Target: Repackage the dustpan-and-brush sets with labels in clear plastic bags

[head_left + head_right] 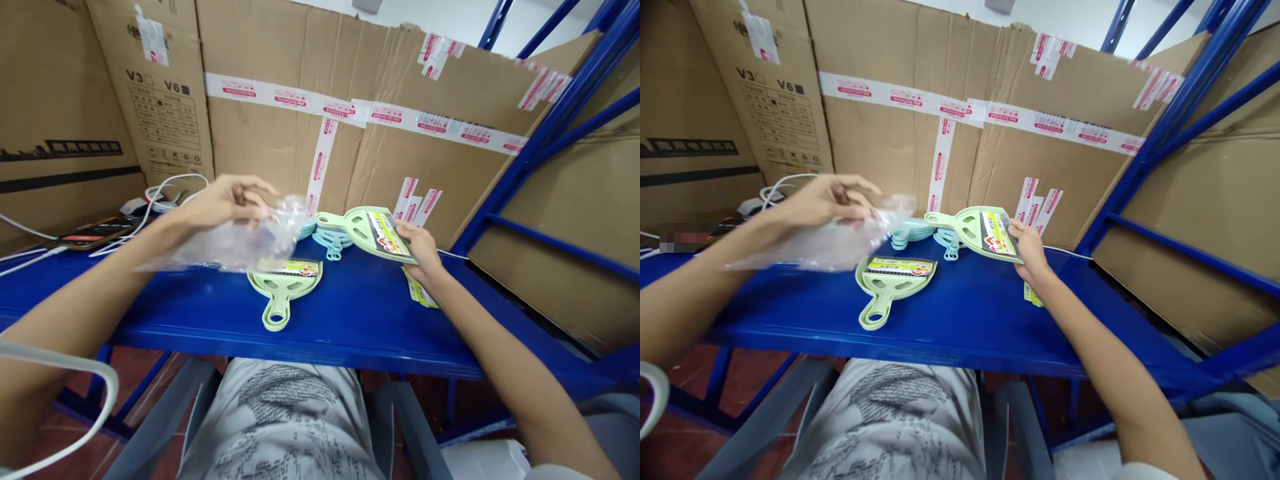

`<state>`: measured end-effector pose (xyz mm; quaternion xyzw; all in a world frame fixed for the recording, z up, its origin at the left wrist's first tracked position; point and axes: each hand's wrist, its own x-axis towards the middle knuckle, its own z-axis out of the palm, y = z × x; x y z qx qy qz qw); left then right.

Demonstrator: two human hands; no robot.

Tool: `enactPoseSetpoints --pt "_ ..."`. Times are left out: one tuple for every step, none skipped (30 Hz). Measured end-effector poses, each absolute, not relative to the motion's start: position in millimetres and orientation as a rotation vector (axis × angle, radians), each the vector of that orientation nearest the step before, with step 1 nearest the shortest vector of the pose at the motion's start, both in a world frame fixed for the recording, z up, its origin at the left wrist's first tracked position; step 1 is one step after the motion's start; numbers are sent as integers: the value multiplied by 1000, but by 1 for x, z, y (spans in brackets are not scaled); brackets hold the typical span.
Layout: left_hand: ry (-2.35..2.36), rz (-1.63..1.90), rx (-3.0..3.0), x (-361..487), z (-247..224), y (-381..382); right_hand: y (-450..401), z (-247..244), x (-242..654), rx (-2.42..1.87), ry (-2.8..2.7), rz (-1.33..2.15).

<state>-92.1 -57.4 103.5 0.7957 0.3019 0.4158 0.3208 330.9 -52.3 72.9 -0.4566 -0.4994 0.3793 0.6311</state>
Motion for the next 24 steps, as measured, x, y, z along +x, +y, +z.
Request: enactPoseSetpoints --pt "746 1017 2074 -81 96 -57 -51 75 334 -1047 -1140 857" --pt "722 931 2061 -72 90 -55 -50 77 336 -1049 -1140 846" --pt "692 867 2060 -65 84 -54 -49 79 339 -1051 -1141 838" --pt "666 828 2065 -61 81 -53 -49 80 340 -1052 -1141 834" --pt "651 795 2070 -59 78 -51 -49 81 341 -1052 -1141 835" --pt "643 775 2075 -59 77 -49 -49 82 342 -1054 -1141 839" --pt "644 761 2076 -61 77 -47 -50 82 341 -1057 -1140 844" --pt "654 749 2076 -64 78 -45 -50 82 341 -1058 -1139 849" --pt "669 740 2076 -67 78 -43 -50 81 340 -1059 -1142 855" --pt "687 738 2080 -70 79 -41 -51 81 338 -1058 -1146 858" --pt "705 739 2085 -73 79 -39 -51 80 337 -1056 -1149 859" --pt "724 739 2087 -75 79 -38 -52 80 336 -1055 -1152 859" --pt "744 736 2082 -77 79 -37 -53 79 334 -1054 -1156 861" --pt "760 727 2072 -77 80 -38 -53 79 333 -1055 -1160 865" --pt "769 714 2060 -77 81 -39 -54 80 332 -1059 -1162 870" --pt "768 697 2047 -76 82 -42 -55 80 331 -1062 -1166 879" --pt "758 683 2036 -75 83 -45 -55 80 331 -1063 -1172 889" --pt "739 674 2022 -73 84 -49 -56 81 330 -1061 -1182 898" --pt "714 671 2002 -71 85 -53 -57 81 330 -1057 -1194 906" --pt "686 674 1973 -69 84 -57 -58 81 329 -1052 -1209 916" --pt "657 679 1941 -66 84 -60 -59 81 329 -1047 -1225 928" --pt "628 679 1914 -63 83 -64 -60 81 328 -1043 -1242 944" --pt "600 676 1899 -60 81 -68 -62 81 326 -1041 -1259 962" --pt "575 668 1900 -57 79 -71 -63 80 325 -1041 -1274 982"
